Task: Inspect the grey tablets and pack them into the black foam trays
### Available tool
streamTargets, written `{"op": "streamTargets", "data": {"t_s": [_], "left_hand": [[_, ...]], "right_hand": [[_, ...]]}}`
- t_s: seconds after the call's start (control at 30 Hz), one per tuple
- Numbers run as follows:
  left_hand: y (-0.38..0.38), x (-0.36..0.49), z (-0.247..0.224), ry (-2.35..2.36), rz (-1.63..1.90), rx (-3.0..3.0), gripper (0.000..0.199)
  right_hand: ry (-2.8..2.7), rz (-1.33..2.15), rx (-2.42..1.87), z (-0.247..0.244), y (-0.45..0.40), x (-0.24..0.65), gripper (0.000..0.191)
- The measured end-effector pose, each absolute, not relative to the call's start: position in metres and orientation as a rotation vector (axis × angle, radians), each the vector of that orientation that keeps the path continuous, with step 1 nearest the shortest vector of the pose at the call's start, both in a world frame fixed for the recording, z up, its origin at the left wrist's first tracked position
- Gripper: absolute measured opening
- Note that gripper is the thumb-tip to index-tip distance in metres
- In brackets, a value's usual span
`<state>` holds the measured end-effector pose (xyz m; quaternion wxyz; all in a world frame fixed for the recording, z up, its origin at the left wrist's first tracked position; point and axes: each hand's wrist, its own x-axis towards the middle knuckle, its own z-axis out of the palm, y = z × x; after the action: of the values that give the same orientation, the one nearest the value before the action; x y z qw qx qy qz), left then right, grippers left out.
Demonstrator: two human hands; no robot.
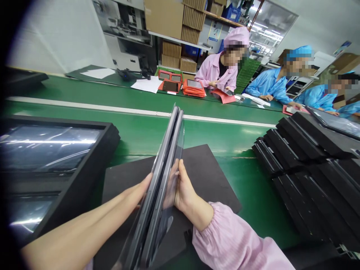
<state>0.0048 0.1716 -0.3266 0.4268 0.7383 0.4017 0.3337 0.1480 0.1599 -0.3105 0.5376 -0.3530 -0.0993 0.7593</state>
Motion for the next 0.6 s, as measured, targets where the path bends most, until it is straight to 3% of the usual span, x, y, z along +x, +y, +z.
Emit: {"op": "streamTargets", "data": {"t_s": [0.6], "left_hand": [[0.125, -0.006, -0.246, 1.244, 0.901, 2.267, 0.044]], "right_hand": [[-0.217, 1.710, -0.901, -0.314, 0.162, 0.139, 0.044]]}}
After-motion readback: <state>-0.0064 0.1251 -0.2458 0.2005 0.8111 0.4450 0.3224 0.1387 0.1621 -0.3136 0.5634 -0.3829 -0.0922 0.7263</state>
